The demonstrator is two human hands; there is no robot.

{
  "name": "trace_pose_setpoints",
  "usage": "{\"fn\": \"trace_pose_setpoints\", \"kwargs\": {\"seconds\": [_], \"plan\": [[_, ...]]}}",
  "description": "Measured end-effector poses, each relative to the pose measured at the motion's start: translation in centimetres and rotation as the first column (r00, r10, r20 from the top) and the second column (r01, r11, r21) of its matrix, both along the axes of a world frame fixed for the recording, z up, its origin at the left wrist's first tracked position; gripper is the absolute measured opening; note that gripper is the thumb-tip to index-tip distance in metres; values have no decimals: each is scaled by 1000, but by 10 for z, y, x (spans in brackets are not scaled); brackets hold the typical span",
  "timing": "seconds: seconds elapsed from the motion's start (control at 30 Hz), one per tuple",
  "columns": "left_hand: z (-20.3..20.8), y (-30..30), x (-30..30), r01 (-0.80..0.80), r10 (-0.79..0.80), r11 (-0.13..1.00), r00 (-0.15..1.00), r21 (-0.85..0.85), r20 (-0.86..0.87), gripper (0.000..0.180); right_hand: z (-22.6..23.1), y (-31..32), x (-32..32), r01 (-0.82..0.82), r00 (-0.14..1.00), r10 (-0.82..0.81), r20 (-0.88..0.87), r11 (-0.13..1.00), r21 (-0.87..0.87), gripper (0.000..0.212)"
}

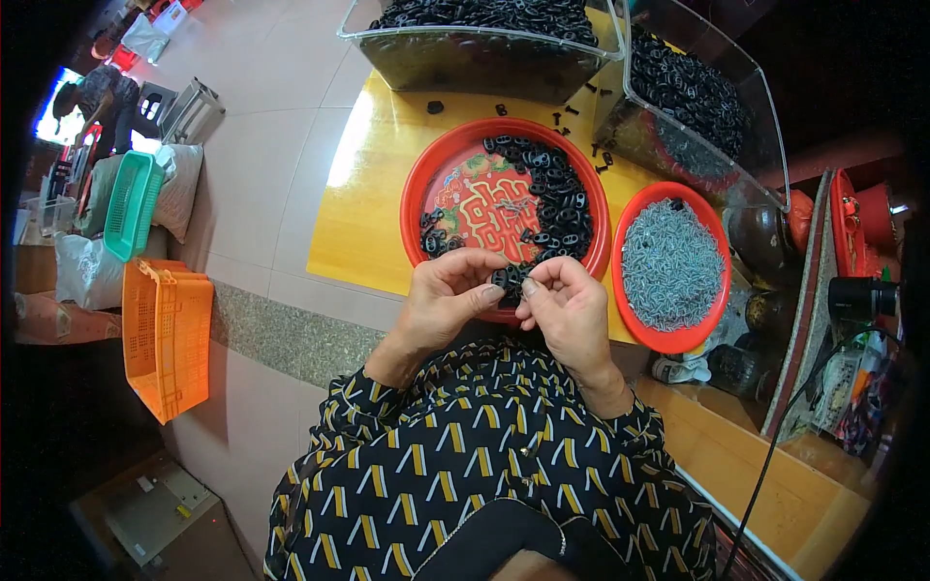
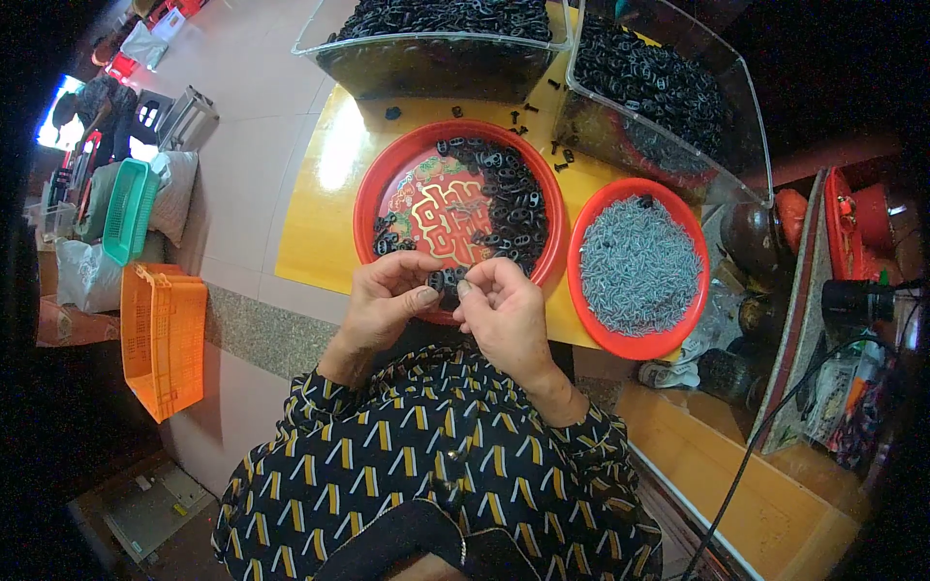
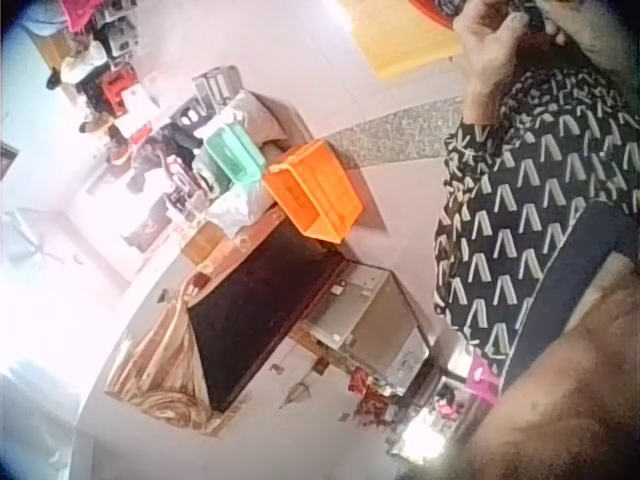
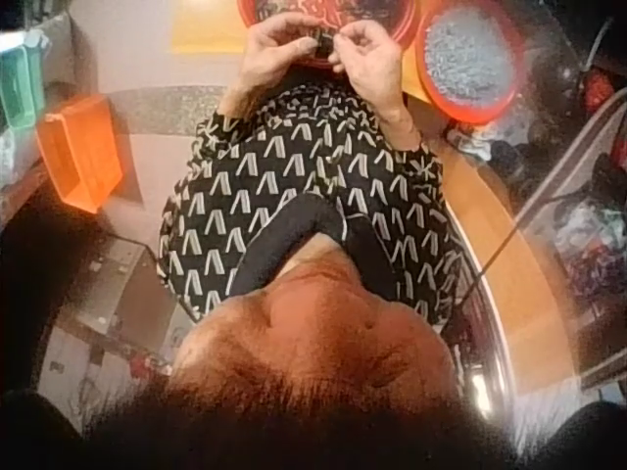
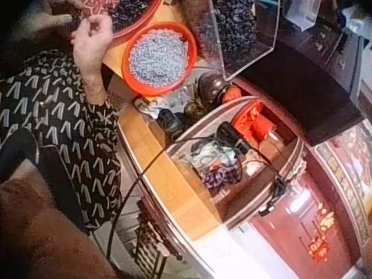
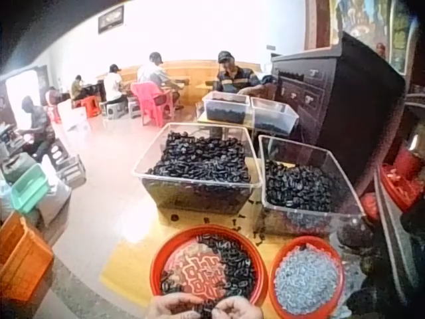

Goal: The person assembles small plastic components by joining and pressing the interlocking pieces together by hand over a tray.

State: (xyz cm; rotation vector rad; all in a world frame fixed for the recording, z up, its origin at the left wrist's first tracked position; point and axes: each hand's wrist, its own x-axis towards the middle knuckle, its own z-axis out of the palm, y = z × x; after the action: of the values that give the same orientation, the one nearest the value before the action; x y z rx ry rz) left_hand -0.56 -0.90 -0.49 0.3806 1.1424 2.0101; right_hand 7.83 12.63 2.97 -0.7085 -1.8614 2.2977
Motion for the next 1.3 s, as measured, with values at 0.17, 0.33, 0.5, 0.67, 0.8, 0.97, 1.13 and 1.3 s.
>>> {"fn": "trace_pose_setpoints", "kwargs": {"seconds": [0.17,0.33,0.5,0.67,0.8,0.97,1.13,1.3], "plan": [[1,0,1,4,-6,1000,998,-24,-59,27,0,-1,0,7,1000,-7,-3,1000,1,6],[4,-1,2,26,-30,997,998,-79,-49,27,2,-1,1,5,1000,-5,4,1000,7,5],[8,3,5,37,-42,997,997,-70,-70,26,1,0,1,-13,1000,13,18,1000,-8,5],[6,3,7,44,-48,996,997,-74,-54,26,5,0,2,-20,999,21,32,1000,-13,6],[3,4,6,40,-45,997,996,-64,-78,25,4,1,1,-24,999,25,38,999,-32,6],[9,4,7,61,-67,994,996,-88,-57,25,4,4,2,-41,999,42,26,997,-60,6],[7,5,9,31,-40,996,994,-88,-101,25,3,4,2,-39,999,41,18,997,-67,6],[6,5,10,32,-40,995,996,-94,-82,26,-5,8,4,-87,996,82,-39,988,-129,8]]}}
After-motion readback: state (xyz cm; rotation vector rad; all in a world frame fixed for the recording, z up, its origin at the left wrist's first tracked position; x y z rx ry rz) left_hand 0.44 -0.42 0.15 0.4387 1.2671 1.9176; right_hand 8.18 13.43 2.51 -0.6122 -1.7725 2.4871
